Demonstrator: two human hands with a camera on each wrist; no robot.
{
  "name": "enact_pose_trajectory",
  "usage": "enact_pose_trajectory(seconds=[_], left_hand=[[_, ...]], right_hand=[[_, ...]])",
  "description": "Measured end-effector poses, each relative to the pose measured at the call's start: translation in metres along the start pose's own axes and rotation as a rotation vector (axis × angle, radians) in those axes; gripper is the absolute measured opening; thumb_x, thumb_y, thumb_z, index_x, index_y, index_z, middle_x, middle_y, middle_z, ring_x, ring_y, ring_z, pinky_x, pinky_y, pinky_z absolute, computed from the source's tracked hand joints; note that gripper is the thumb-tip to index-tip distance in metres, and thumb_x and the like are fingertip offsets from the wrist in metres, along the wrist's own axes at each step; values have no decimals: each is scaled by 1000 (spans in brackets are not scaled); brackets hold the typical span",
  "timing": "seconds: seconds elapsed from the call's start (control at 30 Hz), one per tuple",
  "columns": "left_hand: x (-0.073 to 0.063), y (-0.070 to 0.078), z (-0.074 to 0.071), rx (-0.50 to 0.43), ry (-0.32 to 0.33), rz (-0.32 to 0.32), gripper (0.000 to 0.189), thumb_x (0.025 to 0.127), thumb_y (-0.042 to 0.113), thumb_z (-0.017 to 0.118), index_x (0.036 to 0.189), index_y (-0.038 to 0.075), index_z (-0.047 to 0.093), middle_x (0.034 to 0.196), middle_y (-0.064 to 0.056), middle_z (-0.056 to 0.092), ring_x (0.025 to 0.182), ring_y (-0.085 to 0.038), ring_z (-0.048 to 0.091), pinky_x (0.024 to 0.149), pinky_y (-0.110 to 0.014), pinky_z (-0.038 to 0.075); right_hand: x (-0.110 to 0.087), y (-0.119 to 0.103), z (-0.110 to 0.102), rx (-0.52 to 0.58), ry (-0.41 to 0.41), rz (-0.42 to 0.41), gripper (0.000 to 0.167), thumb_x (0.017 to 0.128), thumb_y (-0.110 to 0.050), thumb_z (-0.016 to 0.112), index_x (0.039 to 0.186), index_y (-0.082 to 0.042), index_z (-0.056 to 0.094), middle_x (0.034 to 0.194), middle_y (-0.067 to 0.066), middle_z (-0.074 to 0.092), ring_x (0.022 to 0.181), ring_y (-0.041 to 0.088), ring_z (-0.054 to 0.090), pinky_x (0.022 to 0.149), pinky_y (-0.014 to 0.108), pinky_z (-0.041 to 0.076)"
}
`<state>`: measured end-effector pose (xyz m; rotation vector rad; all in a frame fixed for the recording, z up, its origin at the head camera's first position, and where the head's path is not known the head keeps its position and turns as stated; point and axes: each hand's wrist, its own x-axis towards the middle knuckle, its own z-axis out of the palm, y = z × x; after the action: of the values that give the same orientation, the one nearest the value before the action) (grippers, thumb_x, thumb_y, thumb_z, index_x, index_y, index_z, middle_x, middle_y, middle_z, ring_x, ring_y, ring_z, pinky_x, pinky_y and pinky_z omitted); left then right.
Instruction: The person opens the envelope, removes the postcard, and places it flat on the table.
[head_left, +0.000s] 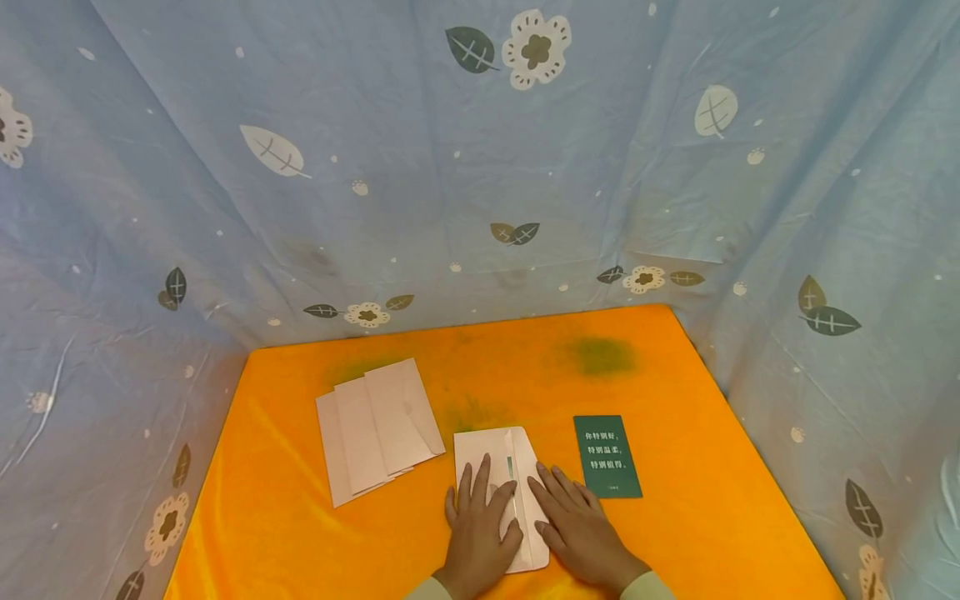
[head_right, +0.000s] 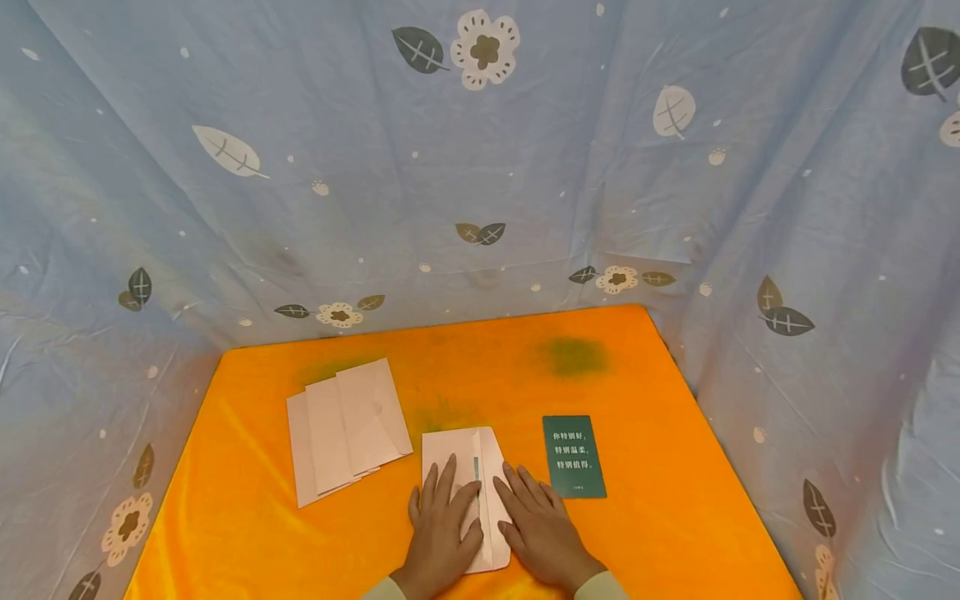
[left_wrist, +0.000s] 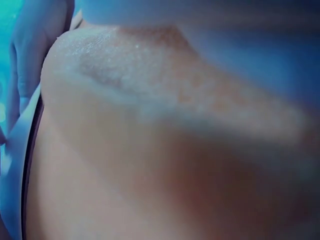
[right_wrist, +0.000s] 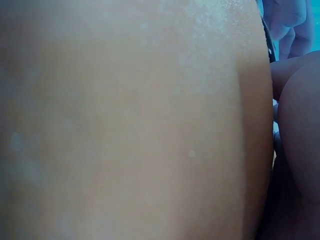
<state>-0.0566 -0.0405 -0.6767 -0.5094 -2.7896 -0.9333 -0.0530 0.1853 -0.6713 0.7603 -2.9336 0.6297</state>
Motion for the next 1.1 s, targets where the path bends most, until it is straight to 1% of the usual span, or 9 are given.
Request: enact_pose_trajectory(seconds=[0.1,0.2,0.3,0.43,0.6,0.73,0.83,0.97,1.1], left_hand=[[0,-1,1,-10,30,36,33,91,20,70,123,26,77,175,-17,30,154,-56,26,105,-84,14],[0,-1,2,-8,50,66,23,91,20,72,113,27,76,173,-18,32,152,-56,29,103,-85,15],[0,-2,2,6,44,74,19,93,29,76,112,28,74,173,-18,33,153,-53,29,104,-85,16],[-1,-4,3,17,36,80,24,92,36,79,113,28,71,173,-17,33,153,-51,27,105,-84,16],[-2,-5,4,-3,61,96,23,90,29,77,112,27,71,173,-17,33,152,-52,29,104,-84,18],[-2,-4,2,-27,83,101,22,89,25,78,111,27,74,172,-16,35,152,-52,31,105,-84,19],[-2,-4,0,-37,98,114,18,89,22,79,106,29,76,171,-15,38,151,-52,34,106,-84,20],[-3,-4,-1,-39,108,129,14,89,21,79,98,30,75,171,-14,39,151,-53,36,105,-86,21],[-3,-3,0,-28,105,128,14,89,22,79,97,31,72,170,-14,40,151,-53,36,104,-85,21]], right_hand=[[0,0,1,3,5,-3,60,112,-37,60,167,-14,47,176,6,32,160,32,31,117,60,31],[0,1,1,-1,16,-8,60,112,-36,62,166,-14,48,176,6,33,160,32,31,117,58,29],[0,1,1,-10,27,-12,60,111,-35,62,166,-14,49,176,6,33,159,32,32,117,57,28],[0,0,0,-10,32,-15,60,111,-35,63,165,-14,50,175,7,34,159,32,33,117,56,28],[0,-1,0,-9,25,-12,60,111,-36,63,165,-14,50,175,7,34,159,33,33,117,57,29],[2,-2,-2,-5,14,-7,59,112,-36,62,165,-14,50,175,7,34,159,32,32,117,58,29],[2,-2,-2,2,3,0,59,112,-36,61,166,-14,49,176,6,33,159,33,31,117,58,29],[2,-2,-2,15,-13,14,60,112,-37,60,166,-15,48,177,5,31,160,32,30,118,59,29],[2,-2,-3,32,-22,22,59,113,-38,59,166,-16,48,177,5,31,160,32,30,118,61,29]])
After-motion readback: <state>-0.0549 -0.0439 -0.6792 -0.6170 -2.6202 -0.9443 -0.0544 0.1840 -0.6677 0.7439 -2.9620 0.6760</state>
